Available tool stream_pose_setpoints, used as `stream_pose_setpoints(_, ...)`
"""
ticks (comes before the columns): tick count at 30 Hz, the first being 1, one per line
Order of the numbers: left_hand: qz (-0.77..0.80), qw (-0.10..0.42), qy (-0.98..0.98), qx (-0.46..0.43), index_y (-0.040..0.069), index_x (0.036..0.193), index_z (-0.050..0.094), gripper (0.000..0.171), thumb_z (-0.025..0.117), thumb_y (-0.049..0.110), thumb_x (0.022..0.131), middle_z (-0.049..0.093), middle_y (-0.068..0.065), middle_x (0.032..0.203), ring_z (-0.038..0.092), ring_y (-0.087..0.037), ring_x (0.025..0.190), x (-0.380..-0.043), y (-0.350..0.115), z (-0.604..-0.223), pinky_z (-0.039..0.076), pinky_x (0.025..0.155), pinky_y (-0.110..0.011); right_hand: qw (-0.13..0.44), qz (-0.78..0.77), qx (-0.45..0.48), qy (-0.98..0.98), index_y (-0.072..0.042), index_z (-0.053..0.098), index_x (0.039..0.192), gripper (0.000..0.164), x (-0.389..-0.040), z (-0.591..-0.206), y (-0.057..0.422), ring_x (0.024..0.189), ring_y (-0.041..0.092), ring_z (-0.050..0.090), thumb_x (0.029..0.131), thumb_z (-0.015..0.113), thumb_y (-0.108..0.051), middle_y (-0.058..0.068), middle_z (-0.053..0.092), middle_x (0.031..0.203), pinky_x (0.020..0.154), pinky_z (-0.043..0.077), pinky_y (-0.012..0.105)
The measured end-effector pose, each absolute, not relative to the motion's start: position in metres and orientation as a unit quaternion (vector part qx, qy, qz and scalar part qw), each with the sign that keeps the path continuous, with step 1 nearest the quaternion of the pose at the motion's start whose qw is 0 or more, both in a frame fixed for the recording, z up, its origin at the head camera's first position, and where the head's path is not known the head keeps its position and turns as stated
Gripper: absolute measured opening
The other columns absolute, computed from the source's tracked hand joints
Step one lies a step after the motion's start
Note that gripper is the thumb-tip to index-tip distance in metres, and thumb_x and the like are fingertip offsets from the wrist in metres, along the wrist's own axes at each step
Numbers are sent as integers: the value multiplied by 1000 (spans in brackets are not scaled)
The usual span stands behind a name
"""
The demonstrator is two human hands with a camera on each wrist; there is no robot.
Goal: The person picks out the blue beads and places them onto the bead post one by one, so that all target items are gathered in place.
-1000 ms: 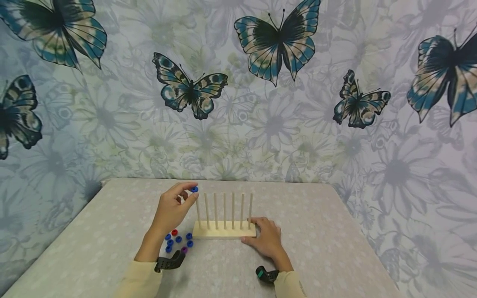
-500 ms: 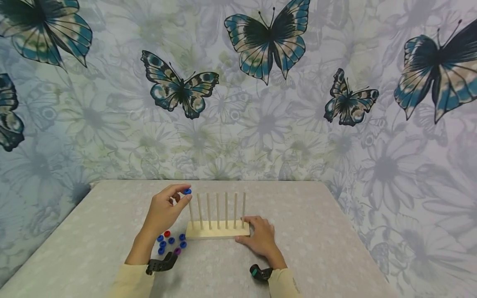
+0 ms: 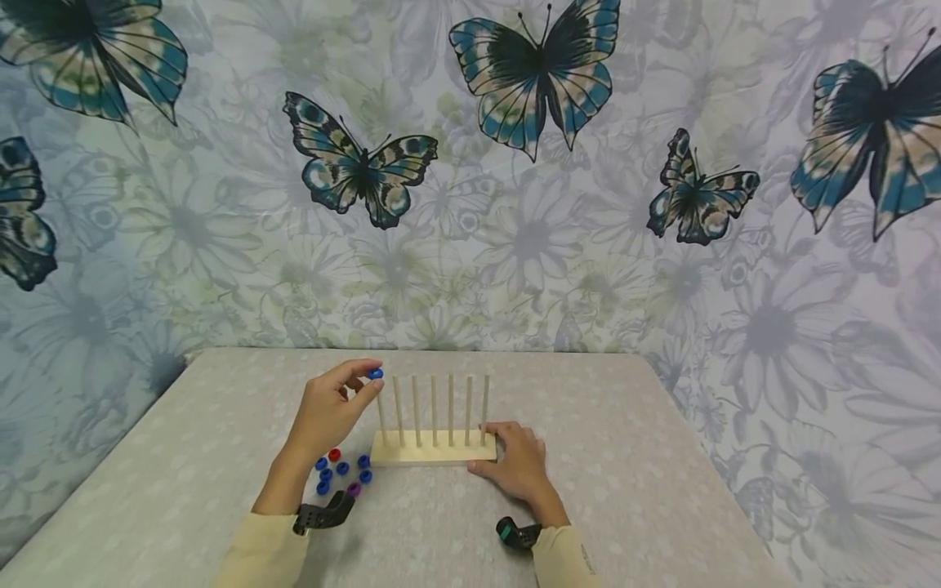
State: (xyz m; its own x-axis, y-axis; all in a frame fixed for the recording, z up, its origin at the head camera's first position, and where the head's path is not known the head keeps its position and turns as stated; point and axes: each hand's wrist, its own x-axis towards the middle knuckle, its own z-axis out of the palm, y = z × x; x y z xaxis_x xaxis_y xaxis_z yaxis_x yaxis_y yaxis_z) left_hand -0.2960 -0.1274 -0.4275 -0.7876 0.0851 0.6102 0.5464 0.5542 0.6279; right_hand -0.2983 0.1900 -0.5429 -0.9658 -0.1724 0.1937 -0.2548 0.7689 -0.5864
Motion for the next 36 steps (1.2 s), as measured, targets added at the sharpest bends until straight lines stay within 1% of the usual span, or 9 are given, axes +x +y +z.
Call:
stream_pose_setpoints(6,-439,251,-840,-195,22,122,70,27,70,31,95,72,6,104,59,-8,76,-294,-128,-426,44,50,-25,67,327,111,-936,-33,61,133,66,-295,-540,188,114,20,50,76,81,-58,-3,61,131,87,31,41)
stream_pose_setpoints(13,-435,249,-844,-191,20,122,69,28,70,29,95,73,3,104,59,-10,74,-294,-129,-427,46,53,-24,67,325,111,-937,-31,62,133,66,-292,-538,187,116,23,51,76,81,-58,-1,61,133,87,32,43)
stream_pose_setpoints(19,-433,249,-845,-188,21,121,70,27,69,32,96,73,4,102,59,-10,76,-295,-130,-427,43,50,-24,70,322,108,-938,-31,61,133,65,-294,-539,186,117,23,51,76,81,-57,-1,61,132,88,32,43)
stream_pose_setpoints(23,-436,246,-846,-185,21,120,70,28,70,34,95,72,4,107,59,-9,80,-295,-129,-424,45,54,-24,70,323,108,-938,-31,61,133,65,-295,-537,187,117,24,51,77,81,-56,-1,60,133,89,32,43)
stream_pose_setpoints(27,-433,253,-846,-180,22,120,70,29,70,36,95,69,3,108,56,-8,82,-295,-130,-423,45,58,-25,69,322,109,-938,-32,61,133,66,-296,-538,187,118,24,51,76,81,-58,-1,60,133,89,32,43)
stream_pose_setpoints(31,-428,262,-846,-179,22,120,70,27,69,35,96,69,2,109,54,-8,82,-295,-131,-423,44,60,-25,69,316,108,-940,-32,60,134,67,-297,-541,187,119,24,50,77,79,-60,-1,60,134,89,32,43)
stream_pose_setpoints(36,-428,269,-844,-181,22,120,70,26,68,33,97,69,3,108,55,-8,80,-296,-132,-422,45,61,-25,70,317,107,-940,-32,61,132,64,-297,-538,187,119,24,50,77,80,-58,-1,60,134,88,32,43)
